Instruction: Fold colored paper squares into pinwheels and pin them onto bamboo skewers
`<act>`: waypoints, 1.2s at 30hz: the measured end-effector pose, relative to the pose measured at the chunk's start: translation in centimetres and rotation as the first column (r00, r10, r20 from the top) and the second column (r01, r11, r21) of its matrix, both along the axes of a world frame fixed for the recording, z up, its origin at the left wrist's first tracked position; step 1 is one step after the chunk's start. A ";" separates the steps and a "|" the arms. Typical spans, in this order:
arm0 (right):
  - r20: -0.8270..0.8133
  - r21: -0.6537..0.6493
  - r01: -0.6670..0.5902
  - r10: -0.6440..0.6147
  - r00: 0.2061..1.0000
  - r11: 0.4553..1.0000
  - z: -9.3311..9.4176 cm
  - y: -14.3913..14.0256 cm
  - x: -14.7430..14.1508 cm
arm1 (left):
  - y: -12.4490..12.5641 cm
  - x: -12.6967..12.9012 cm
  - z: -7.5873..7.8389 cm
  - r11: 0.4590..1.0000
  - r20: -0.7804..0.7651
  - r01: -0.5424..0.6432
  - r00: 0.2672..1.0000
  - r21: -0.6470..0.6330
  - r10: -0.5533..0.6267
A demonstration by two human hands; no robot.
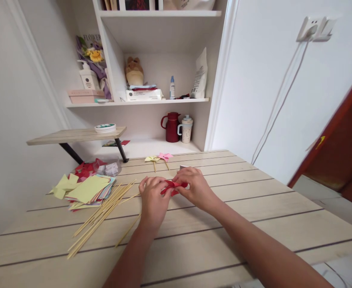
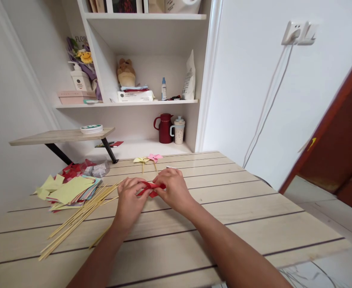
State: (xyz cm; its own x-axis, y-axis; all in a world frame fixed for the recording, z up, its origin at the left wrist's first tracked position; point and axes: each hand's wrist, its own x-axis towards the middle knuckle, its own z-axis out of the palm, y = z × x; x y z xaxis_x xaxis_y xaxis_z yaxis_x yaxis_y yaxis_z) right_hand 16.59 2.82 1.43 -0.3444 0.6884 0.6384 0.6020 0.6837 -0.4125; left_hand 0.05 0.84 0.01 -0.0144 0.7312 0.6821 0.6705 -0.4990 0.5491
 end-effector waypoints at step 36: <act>-0.242 -0.588 -0.029 -0.142 0.960 0.809 -4.9 4.8 4.6 | 2.6 -2.4 -2.8 0.915 0.914 0.301 0.381 -0.267 0.142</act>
